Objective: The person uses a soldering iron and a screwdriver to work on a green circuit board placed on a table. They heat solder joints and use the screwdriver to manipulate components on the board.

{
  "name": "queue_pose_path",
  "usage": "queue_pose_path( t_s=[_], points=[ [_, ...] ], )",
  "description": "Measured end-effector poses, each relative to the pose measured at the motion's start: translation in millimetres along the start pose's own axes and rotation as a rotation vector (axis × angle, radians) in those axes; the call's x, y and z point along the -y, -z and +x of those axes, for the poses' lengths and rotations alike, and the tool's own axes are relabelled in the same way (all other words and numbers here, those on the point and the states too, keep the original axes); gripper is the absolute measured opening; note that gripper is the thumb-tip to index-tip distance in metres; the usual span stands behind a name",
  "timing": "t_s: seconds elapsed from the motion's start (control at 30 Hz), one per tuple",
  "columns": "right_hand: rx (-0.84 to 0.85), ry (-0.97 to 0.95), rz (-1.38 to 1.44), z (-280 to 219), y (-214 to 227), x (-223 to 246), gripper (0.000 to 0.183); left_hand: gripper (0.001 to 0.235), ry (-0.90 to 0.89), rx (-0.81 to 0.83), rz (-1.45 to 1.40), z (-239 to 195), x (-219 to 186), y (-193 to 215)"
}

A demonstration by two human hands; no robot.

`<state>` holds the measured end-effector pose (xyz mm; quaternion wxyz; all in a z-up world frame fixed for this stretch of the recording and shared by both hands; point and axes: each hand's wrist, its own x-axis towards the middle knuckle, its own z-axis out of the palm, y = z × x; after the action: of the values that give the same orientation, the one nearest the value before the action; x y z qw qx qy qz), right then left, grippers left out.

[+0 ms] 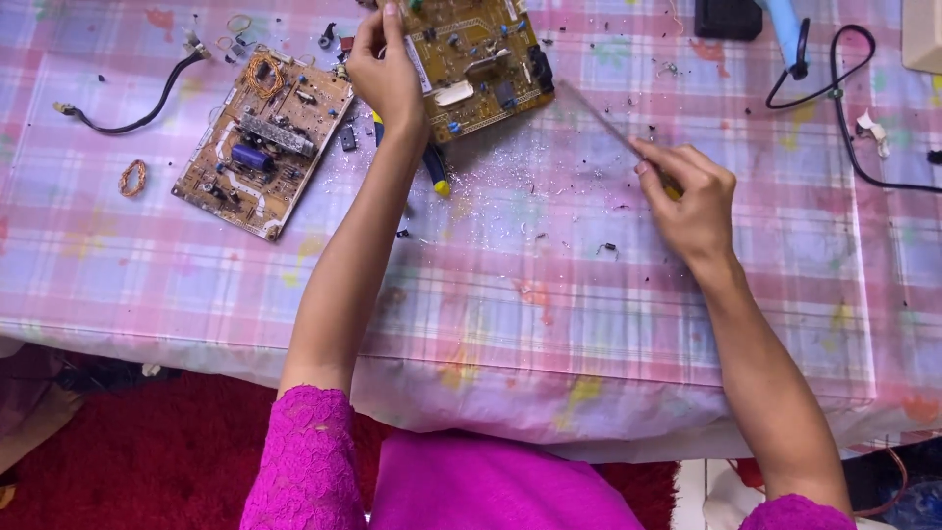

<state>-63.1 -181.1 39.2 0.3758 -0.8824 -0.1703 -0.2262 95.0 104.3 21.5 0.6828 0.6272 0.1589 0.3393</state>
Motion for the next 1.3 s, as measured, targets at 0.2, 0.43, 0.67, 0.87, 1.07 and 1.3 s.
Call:
queue_pose_path(
  t_s=[0.2,0.43,0.67,0.87,1.07,1.3],
  points=[
    [0.148,0.058,-0.291,-5.6,-1.0,-1.7,0.031,0.026,0.19,0.154,0.16,-13.5,-1.5,0.5],
    [0.176,0.013,-0.571,-7.3,1.4,2.1,0.03,0.038,0.086,0.388,0.504,-18.4,21.4,8.5],
    [0.214,-0.018,-0.448,-4.4,-3.2,6.4,0.033,0.036,-0.41,0.725,0.76,-16.0,-4.5,23.6],
    [0.365,-0.033,-0.306,6.6,-3.1,6.9,0.035,0.023,-0.586,0.844,0.978,-15.7,2.9,38.4],
    [0.634,-0.246,-0.47,41.2,2.6,38.1,0.036,0.039,-0.596,0.854,0.882,-13.1,0.4,42.7],
    [0.598,-0.466,-0.272,37.5,-8.2,56.0,0.032,0.05,-0.533,0.865,0.899,-5.9,20.1,46.9]
  ],
)
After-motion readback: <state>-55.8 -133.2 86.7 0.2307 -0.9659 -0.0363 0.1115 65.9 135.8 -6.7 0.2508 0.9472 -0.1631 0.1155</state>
